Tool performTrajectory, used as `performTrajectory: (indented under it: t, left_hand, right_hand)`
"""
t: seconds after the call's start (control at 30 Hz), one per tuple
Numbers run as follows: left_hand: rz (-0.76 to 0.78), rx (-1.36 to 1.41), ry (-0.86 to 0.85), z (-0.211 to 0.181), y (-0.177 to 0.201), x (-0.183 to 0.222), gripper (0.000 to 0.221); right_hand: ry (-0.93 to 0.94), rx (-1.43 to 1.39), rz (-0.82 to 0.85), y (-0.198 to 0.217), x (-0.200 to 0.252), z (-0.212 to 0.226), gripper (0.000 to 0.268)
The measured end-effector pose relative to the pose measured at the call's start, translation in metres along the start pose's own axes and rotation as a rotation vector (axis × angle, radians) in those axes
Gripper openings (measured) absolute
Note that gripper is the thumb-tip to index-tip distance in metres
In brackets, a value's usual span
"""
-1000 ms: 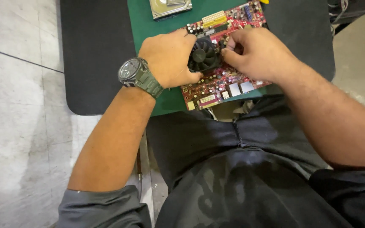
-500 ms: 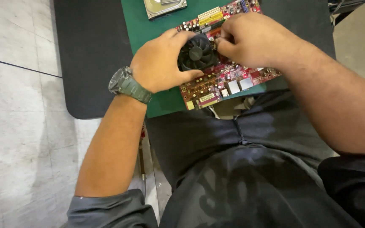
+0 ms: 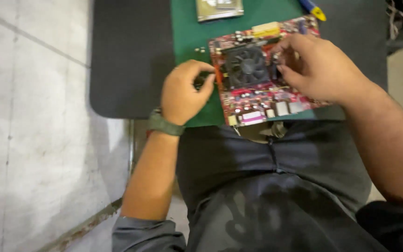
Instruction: Installing a CPU cooling fan onto a motherboard at a repair bench.
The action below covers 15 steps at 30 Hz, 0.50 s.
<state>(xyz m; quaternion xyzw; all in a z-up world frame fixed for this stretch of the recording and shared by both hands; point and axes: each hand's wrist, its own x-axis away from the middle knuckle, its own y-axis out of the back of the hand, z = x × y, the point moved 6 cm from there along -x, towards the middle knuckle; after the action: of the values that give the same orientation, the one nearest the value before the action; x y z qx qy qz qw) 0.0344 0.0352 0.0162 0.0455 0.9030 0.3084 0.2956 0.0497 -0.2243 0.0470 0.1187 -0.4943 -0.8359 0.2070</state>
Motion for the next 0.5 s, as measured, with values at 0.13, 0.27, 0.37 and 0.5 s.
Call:
performTrajectory:
  t: [0.13, 0.27, 0.37, 0.5]
  left_hand:
    - [0.033, -0.108, 0.005, 0.012, -0.013, 0.006, 0.011]
    - [0.066, -0.152, -0.003, 0.016, -0.019, 0.007, 0.013]
    - [0.069, -0.173, -0.001, 0.018, -0.022, 0.006, 0.011]
    - [0.126, -0.165, 0.018, 0.011, -0.021, 0.0, 0.011]
  right_hand:
    - [0.058, 0.168, 0.014, -0.007, -0.005, 0.003, 0.043]
    - [0.084, 0.228, -0.007, -0.009, -0.006, -0.007, 0.04]
    - [0.086, 0.246, -0.022, -0.007, -0.004, -0.017, 0.031]
    - [0.112, 0.252, -0.028, -0.01, -0.005, -0.015, 0.039]
